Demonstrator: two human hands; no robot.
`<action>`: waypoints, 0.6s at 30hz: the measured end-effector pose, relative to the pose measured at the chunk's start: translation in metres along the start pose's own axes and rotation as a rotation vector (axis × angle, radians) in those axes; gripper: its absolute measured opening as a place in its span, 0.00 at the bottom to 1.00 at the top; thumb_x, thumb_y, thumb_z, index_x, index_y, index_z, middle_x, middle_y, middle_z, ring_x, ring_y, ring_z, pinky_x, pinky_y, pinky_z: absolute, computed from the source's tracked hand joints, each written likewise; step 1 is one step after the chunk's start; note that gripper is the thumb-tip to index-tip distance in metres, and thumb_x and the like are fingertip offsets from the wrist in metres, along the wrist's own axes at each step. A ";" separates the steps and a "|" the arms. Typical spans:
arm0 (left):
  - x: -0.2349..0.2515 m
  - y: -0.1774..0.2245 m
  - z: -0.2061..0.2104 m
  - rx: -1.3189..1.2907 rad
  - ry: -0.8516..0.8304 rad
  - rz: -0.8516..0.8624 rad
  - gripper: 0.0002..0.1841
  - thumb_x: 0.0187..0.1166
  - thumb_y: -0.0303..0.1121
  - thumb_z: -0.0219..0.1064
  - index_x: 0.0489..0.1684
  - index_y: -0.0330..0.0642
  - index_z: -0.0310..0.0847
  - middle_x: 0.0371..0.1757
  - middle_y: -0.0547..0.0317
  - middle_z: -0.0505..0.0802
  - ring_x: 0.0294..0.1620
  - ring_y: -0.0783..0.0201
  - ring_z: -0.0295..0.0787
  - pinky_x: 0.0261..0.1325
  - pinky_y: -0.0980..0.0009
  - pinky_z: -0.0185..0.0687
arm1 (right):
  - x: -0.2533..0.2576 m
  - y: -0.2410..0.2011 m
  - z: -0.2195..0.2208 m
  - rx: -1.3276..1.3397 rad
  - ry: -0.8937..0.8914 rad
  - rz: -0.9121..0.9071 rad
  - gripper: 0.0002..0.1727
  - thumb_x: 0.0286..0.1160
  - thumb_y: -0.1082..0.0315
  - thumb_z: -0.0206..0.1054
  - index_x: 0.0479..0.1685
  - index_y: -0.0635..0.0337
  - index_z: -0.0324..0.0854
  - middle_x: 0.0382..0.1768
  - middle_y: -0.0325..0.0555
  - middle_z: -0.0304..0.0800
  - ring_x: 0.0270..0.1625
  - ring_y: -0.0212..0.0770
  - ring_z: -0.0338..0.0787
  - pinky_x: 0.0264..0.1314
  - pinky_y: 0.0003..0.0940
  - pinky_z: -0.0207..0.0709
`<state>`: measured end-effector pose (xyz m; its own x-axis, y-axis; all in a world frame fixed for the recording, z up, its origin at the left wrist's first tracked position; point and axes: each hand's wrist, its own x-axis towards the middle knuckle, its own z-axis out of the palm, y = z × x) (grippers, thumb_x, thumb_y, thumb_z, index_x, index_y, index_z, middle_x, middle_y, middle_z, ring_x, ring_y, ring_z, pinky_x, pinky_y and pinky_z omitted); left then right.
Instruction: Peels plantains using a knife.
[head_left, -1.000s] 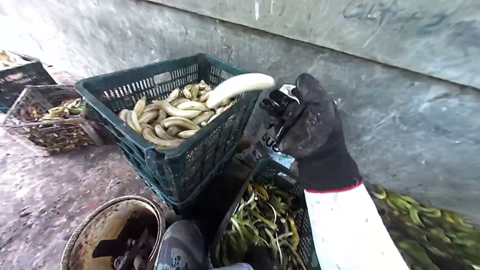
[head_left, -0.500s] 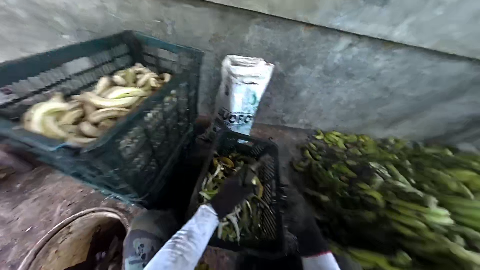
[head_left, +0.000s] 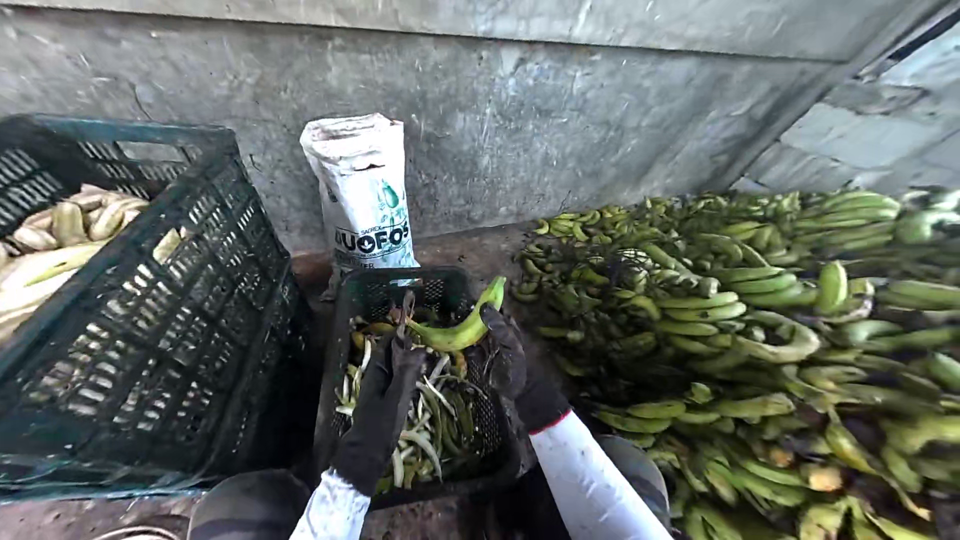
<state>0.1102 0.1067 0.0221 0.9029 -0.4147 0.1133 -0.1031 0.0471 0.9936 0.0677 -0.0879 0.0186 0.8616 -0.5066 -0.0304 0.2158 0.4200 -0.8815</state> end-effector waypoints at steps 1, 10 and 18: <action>-0.006 -0.008 0.000 -0.006 0.010 -0.013 0.29 0.89 0.45 0.57 0.81 0.32 0.66 0.62 0.54 0.88 0.55 0.74 0.86 0.58 0.75 0.85 | 0.000 -0.007 0.003 -0.102 0.077 -0.037 0.24 0.86 0.61 0.59 0.77 0.61 0.65 0.49 0.49 0.87 0.43 0.37 0.91 0.41 0.31 0.88; -0.009 -0.008 0.027 -0.395 -0.147 -0.062 0.24 0.90 0.48 0.55 0.68 0.35 0.74 0.31 0.61 0.88 0.24 0.68 0.85 0.27 0.73 0.84 | 0.002 -0.018 -0.011 -0.356 -0.004 -0.257 0.30 0.80 0.69 0.62 0.82 0.65 0.63 0.59 0.44 0.87 0.53 0.30 0.90 0.53 0.26 0.86; -0.017 0.029 0.048 -0.171 -0.234 -0.555 0.20 0.97 0.39 0.40 0.64 0.28 0.68 0.30 0.58 0.77 0.23 0.70 0.74 0.29 0.75 0.76 | 0.010 -0.041 -0.006 -0.127 -0.133 -0.207 0.26 0.83 0.62 0.57 0.78 0.61 0.62 0.54 0.43 0.87 0.51 0.35 0.91 0.52 0.33 0.89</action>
<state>0.0716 0.0712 0.0486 0.6851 -0.6065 -0.4035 0.4410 -0.0956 0.8924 0.0650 -0.1151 0.0516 0.8598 -0.4651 0.2107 0.3412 0.2164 -0.9147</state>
